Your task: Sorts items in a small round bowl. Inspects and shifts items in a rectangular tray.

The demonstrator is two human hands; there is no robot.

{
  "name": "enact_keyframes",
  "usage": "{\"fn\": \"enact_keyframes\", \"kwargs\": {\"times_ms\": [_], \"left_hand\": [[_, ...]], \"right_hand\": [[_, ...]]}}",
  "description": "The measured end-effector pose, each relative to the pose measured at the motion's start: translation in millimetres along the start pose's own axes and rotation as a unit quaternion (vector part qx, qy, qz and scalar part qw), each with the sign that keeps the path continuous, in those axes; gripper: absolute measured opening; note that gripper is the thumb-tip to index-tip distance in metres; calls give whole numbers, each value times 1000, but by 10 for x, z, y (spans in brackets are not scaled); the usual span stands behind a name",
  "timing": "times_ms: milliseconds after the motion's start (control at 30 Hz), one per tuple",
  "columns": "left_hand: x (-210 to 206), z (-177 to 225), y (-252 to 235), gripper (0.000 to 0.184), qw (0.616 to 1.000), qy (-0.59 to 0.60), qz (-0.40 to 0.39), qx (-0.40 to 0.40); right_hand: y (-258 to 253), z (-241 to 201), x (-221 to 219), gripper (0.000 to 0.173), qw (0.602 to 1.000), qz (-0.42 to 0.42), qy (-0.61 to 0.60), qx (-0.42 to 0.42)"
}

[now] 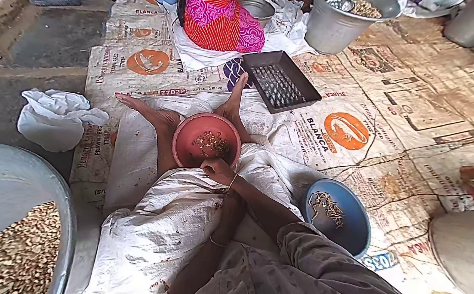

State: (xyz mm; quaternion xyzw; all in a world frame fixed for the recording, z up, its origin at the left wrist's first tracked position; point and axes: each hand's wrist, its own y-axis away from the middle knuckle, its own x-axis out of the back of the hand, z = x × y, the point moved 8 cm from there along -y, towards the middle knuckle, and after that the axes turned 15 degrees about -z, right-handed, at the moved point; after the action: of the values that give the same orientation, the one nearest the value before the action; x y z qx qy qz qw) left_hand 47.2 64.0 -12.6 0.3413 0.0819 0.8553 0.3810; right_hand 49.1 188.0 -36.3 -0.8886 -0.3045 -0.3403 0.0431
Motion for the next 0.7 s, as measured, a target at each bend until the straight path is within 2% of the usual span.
{"fn": "enact_keyframes", "kwargs": {"times_ms": [467, 700], "left_hand": [[-32, -5, -73, 34, 998, 4, -25, 51], [-29, 4, -73, 33, 999, -5, -5, 36]], "right_hand": [[6, -14, 15, 26, 1000, -14, -2, 5], [2, -16, 7, 27, 1000, -22, 3, 2]]}}
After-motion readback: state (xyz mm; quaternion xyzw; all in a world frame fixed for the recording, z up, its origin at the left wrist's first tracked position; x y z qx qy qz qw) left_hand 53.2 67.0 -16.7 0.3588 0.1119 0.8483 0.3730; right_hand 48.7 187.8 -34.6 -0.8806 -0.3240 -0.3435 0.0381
